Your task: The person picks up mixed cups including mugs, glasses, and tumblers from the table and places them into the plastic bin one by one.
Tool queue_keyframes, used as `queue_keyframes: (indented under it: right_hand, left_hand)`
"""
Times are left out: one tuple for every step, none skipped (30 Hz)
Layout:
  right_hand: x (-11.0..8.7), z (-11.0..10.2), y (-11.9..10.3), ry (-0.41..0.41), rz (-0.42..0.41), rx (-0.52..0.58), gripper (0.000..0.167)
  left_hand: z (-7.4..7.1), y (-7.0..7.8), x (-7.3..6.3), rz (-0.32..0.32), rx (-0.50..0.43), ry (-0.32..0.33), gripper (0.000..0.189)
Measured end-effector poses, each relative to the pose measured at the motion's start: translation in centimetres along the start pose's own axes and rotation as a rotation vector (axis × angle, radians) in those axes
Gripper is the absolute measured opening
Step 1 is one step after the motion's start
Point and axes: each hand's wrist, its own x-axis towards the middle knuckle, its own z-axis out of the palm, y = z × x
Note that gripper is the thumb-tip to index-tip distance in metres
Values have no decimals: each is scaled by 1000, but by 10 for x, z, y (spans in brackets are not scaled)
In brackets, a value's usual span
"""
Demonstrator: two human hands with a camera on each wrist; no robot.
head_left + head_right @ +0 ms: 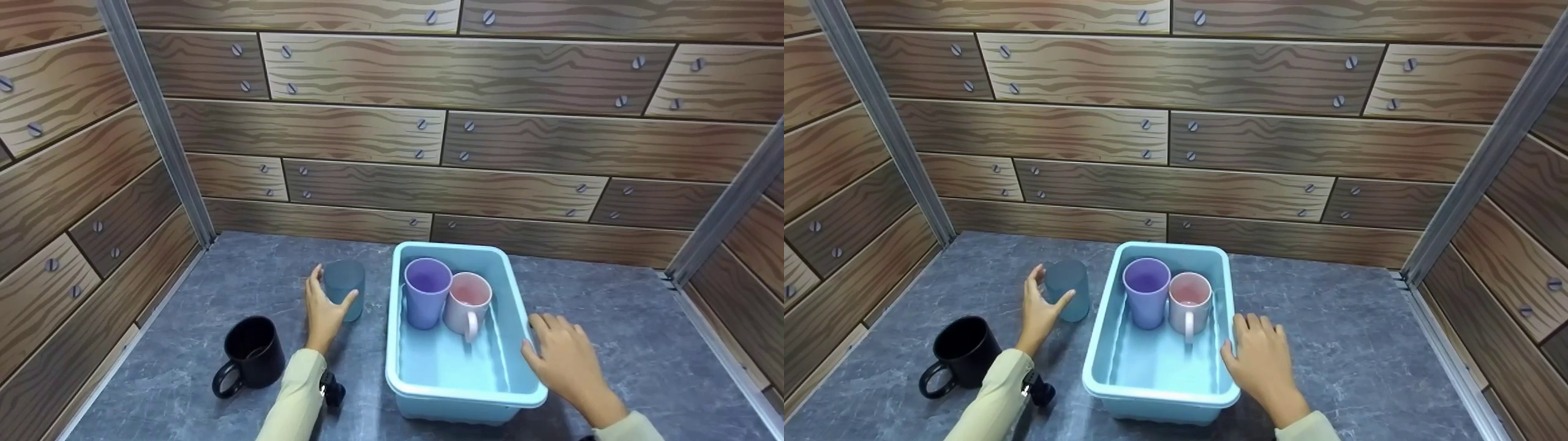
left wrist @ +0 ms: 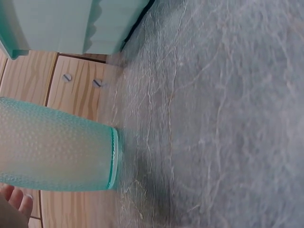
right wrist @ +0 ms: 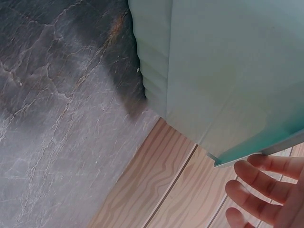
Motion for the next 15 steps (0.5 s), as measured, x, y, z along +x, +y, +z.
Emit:
queue_keyframes:
  right_hand:
    - [0,0,0,-3,1,-2,31]
    - [0,-1,0,-4,2,-3,31]
    - [0,-1,-1,-4,1,-3,31]
    - [0,-1,0,-2,1,-3,31]
    - [0,-1,0,2,0,-2,31]
    - [0,-1,0,4,0,-1,31]
    - [0,-1,0,6,-1,-1,31]
    - [0,0,0,7,0,0,31]
    - [0,0,0,8,0,1,31]
    - [1,0,0,8,1,1,31]
    - [1,1,0,7,2,0,32]
    - [1,1,0,5,4,0,32]
    - [1,1,0,4,5,0,32]
    - [1,1,0,2,6,1,32]
    - [1,1,0,2,7,2,31]
  left_hand:
    - [0,0,0,-1,-2,3,82]
    - [1,-1,0,-2,-4,5,82]
    - [1,-1,1,-4,-4,6,82]
    - [1,-2,1,-5,-6,6,82]
    - [2,-2,1,-8,-7,6,82]
    - [2,-2,1,-13,-13,4,82]
    - [2,-2,1,-17,-15,2,82]
    - [2,-3,1,-22,-18,1,82]
    - [3,-3,0,-26,-21,1,82]
    - [3,-3,0,-29,-26,1,82]
    - [3,-3,0,-33,-28,2,82]
    - [3,-4,-1,-33,-30,4,82]
    - [3,-4,-1,-32,-30,6,82]
    - [4,-5,-1,-35,-38,6,83]
    - [4,-5,-1,-40,-47,5,83]
